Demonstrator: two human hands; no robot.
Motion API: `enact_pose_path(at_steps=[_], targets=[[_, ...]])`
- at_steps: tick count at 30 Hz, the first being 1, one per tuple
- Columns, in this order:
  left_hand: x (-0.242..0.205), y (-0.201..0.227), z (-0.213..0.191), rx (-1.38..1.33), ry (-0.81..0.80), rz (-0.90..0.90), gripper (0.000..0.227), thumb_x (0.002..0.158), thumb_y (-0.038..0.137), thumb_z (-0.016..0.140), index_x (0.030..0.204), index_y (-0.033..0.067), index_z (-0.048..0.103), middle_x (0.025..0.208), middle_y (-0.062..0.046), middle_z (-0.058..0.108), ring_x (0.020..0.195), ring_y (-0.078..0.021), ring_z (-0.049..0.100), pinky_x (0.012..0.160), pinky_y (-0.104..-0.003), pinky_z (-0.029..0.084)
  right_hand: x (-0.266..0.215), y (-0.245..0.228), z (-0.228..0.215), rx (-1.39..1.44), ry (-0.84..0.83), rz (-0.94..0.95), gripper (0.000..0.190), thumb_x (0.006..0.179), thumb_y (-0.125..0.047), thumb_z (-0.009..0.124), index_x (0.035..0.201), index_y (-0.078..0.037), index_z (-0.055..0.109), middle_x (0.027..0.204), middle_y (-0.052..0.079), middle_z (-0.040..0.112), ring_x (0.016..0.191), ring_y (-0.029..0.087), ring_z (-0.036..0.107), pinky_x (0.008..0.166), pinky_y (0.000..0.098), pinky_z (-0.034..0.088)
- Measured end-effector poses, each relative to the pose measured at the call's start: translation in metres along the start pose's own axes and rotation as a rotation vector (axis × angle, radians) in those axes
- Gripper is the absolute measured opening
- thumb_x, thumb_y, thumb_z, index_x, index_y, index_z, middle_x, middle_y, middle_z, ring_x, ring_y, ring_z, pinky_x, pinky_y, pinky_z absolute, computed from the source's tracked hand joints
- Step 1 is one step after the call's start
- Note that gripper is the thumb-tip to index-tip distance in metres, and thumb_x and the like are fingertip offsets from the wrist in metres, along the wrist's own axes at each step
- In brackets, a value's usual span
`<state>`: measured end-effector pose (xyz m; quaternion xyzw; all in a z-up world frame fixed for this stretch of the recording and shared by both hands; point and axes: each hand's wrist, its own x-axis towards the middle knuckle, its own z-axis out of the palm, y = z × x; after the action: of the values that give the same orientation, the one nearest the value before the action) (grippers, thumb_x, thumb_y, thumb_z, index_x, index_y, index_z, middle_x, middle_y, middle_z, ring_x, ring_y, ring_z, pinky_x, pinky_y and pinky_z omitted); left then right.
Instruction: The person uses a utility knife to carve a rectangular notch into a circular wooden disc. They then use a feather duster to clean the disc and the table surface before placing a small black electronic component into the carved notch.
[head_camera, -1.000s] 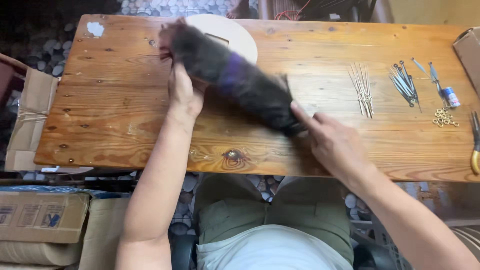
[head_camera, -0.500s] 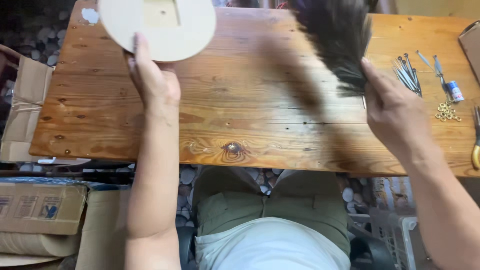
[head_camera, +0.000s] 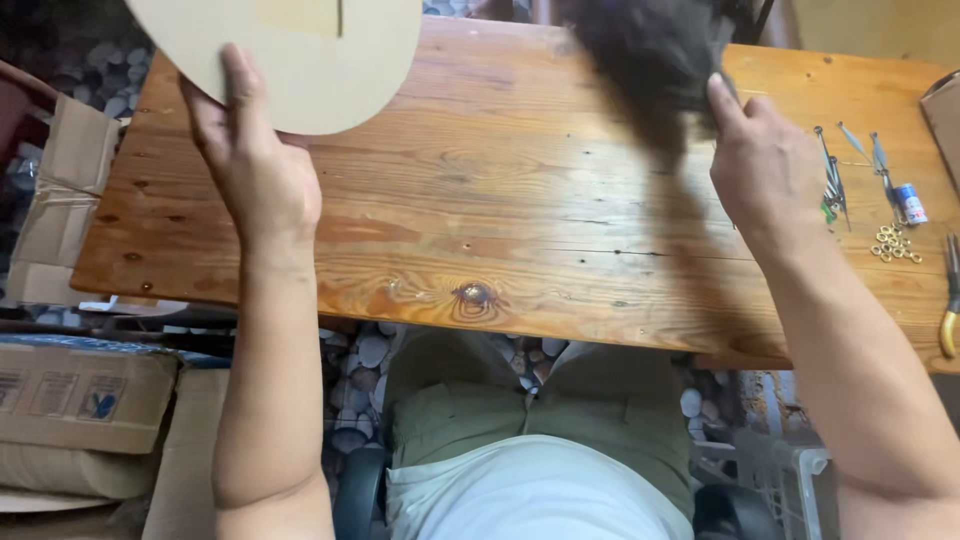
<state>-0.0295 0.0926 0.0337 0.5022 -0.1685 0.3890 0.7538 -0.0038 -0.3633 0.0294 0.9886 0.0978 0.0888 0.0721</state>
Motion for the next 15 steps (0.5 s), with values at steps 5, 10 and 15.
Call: enact_pose_path(at_steps=[5,10,15], targets=[[-0.018,-0.006,0.004,0.840,-0.459,0.226,0.034,0.119,0.031,0.041,0.139,0.0041,0.050,0.128,-0.017,0.049,0.114,-0.0319,0.062,0.084,-0.037,0.067,0.012,-0.005,-0.012,0.650,0.159,0.079,0.044,0.109,-0.009,0.046,0.152,-0.002,0.054,0.139,0.029,0.060,0.129,0.039,0.056,0.108,0.0380,0.039],[-0.024,-0.034,-0.001,0.858,-0.953,0.534,0.036,0.109,-0.004,0.061,0.143,0.0038,0.053,0.123,-0.020,0.052,0.119,-0.0366,0.053,0.108,-0.060,0.052,-0.017,-0.012,-0.040,0.623,0.177,0.025,0.051,0.105,-0.003,0.047,0.154,-0.006,0.059,0.132,0.024,0.068,0.117,0.036,0.062,0.095,0.0405,0.043],[-0.028,-0.030,0.009,1.076,-1.066,0.689,0.044,0.094,-0.017,0.067,0.132,0.0044,0.065,0.121,-0.018,0.053,0.117,-0.0362,0.055,0.113,-0.050,0.052,-0.037,-0.011,-0.037,0.571,0.145,-0.008,0.053,0.104,-0.001,0.050,0.155,-0.007,0.059,0.126,0.024,0.069,0.111,0.038,0.061,0.097,0.0436,0.043]])
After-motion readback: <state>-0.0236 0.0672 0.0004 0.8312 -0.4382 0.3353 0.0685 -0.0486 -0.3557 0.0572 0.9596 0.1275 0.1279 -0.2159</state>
